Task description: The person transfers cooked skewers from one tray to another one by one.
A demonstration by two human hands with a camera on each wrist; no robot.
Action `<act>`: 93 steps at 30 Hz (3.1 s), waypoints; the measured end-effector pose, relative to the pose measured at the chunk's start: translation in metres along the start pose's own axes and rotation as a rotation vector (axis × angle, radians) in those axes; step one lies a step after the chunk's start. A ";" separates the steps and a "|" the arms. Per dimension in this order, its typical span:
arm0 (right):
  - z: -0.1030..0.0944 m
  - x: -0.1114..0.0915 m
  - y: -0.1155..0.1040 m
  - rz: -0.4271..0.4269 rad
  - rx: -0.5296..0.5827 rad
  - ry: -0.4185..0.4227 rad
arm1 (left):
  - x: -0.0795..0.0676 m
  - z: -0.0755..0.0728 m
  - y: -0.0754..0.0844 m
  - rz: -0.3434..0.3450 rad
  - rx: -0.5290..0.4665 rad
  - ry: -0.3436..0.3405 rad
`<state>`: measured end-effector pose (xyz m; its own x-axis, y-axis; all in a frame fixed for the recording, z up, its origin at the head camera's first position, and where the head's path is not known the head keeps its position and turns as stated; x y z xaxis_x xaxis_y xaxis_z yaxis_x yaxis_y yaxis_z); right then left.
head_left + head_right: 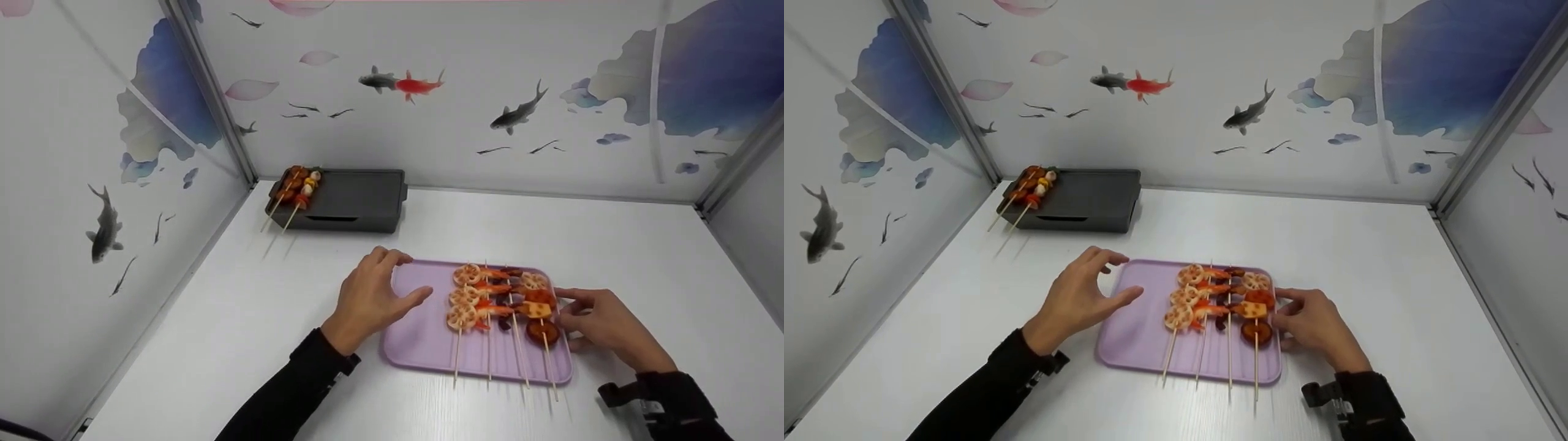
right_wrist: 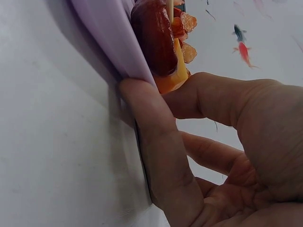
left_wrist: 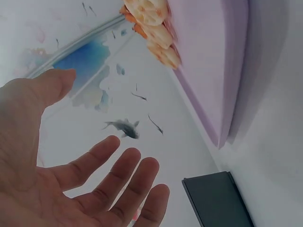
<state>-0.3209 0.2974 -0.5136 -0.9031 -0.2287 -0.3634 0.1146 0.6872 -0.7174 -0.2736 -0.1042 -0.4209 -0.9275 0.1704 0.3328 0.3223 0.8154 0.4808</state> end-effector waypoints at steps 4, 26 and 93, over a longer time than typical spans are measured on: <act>0.001 0.000 0.000 0.007 0.001 -0.002 | 0.006 -0.006 -0.011 -0.015 0.015 0.030; 0.000 -0.002 -0.002 -0.021 -0.023 0.014 | 0.035 -0.031 -0.061 -0.062 0.095 0.129; 0.000 -0.003 -0.002 -0.006 0.010 0.021 | 0.059 -0.104 -0.213 -0.356 0.138 0.228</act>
<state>-0.3180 0.2967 -0.5112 -0.9124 -0.2178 -0.3466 0.1134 0.6790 -0.7253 -0.3770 -0.3250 -0.4192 -0.9057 -0.2477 0.3441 -0.0518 0.8702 0.4900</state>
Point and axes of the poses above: each hand's wrist, its own x-axis towards the middle knuckle, its own z-axis out of the palm, y = z × x, the point moved 8 cm from there along x, towards the middle knuckle, and after that the axes turned 4 degrees about -y, right-handed, at the moved point
